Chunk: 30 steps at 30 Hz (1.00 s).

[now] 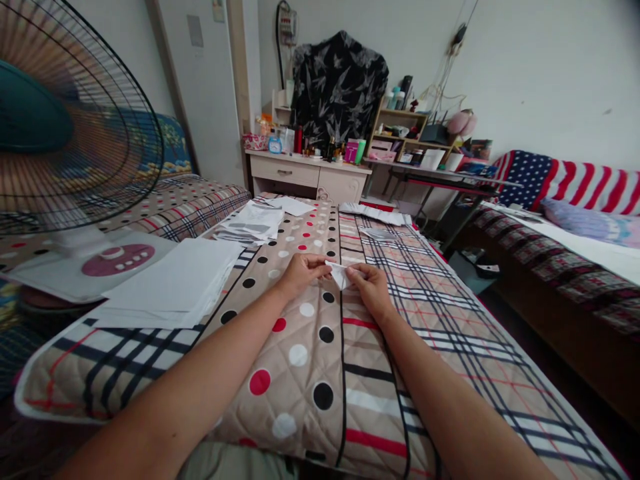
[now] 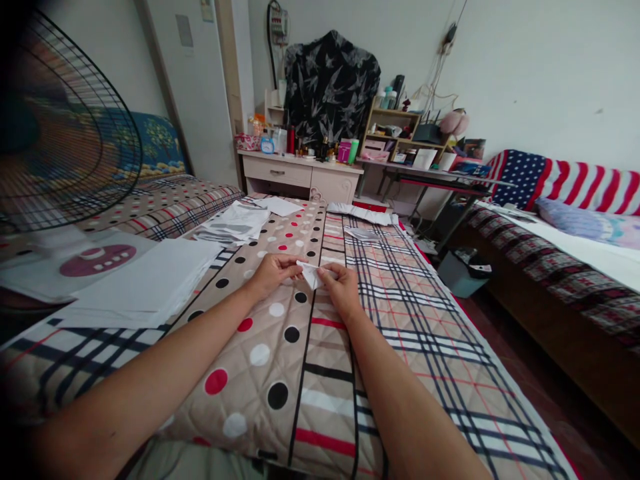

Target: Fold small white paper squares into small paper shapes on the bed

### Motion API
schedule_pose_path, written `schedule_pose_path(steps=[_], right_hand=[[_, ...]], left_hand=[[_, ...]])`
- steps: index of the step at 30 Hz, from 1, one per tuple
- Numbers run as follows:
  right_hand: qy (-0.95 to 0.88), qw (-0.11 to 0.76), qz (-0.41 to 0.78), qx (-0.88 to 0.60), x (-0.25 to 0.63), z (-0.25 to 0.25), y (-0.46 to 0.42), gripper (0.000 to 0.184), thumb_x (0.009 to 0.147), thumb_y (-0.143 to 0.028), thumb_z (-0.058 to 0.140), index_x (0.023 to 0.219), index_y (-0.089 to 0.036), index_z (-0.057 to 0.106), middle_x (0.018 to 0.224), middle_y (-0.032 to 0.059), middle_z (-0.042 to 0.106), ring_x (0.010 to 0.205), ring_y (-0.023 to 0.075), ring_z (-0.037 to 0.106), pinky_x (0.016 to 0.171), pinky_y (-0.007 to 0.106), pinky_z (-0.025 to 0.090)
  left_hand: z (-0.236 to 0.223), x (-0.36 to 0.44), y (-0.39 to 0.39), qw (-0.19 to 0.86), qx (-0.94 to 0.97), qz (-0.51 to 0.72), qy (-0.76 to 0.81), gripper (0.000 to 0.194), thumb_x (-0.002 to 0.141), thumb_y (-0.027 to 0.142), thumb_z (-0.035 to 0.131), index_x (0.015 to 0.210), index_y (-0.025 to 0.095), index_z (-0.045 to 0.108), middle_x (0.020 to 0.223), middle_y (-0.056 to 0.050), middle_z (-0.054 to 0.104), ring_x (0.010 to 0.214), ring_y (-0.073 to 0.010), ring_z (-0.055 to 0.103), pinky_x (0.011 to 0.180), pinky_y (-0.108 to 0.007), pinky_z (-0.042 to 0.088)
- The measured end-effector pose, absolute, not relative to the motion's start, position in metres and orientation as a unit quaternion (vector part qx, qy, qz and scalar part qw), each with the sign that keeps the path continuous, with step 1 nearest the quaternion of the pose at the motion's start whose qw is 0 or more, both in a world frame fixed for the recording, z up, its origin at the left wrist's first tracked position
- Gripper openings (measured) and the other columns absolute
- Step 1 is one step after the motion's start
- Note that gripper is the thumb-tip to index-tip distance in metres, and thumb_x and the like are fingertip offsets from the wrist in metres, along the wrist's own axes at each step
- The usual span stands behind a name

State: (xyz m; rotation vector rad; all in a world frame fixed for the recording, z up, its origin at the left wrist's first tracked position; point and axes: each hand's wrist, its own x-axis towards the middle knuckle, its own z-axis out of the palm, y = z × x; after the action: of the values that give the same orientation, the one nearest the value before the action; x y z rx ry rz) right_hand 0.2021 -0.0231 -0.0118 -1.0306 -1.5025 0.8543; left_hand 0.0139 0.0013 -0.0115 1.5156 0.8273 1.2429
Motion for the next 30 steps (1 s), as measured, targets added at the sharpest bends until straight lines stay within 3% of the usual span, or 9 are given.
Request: schedule_pose_path(steps=[14, 23, 30], right_hand=[[-0.652, 0.530, 0.350, -0.414, 0.202, -0.011, -0.025, 0.026, 0.078, -0.041, 0.067, 0.071, -0.016, 0.070, 0.063, 0.0010, 0.061, 0.058, 0.0125, 0.049, 0.055, 0.025, 0.036], [-0.681, 0.528, 0.314, -0.398, 0.198, -0.007, -0.028, 0.022, 0.078, -0.036, 0.067, 0.072, -0.016, 0.071, 0.067, 0.0029, 0.066, 0.065, 0.0153, 0.055, 0.063, 0.027, 0.041], [-0.699, 0.489, 0.325, -0.409, 0.194, -0.004, -0.032, 0.024, 0.079, -0.034, 0.065, 0.066, -0.015, 0.069, 0.060, 0.0003, 0.059, 0.060, 0.0132, 0.050, 0.057, 0.025, 0.036]], left_hand=[[-0.011, 0.011, -0.002, 0.465, 0.630, 0.525, 0.333, 0.027, 0.070, 0.035, 0.074, 0.084, 0.011, 0.075, 0.063, -0.004, 0.069, 0.057, -0.0120, 0.059, 0.056, -0.022, 0.044], [-0.007, 0.010, -0.005, 0.476, 0.620, 0.519, 0.346, 0.032, 0.082, 0.038, 0.059, 0.066, 0.012, 0.068, 0.058, -0.003, 0.064, 0.052, -0.0098, 0.054, 0.053, -0.021, 0.038], [-0.012, 0.012, -0.001, 0.340, 0.656, 0.517, 0.432, 0.036, 0.087, 0.036, 0.048, 0.058, 0.016, 0.055, 0.050, 0.001, 0.056, 0.045, -0.0107, 0.052, 0.048, -0.022, 0.038]])
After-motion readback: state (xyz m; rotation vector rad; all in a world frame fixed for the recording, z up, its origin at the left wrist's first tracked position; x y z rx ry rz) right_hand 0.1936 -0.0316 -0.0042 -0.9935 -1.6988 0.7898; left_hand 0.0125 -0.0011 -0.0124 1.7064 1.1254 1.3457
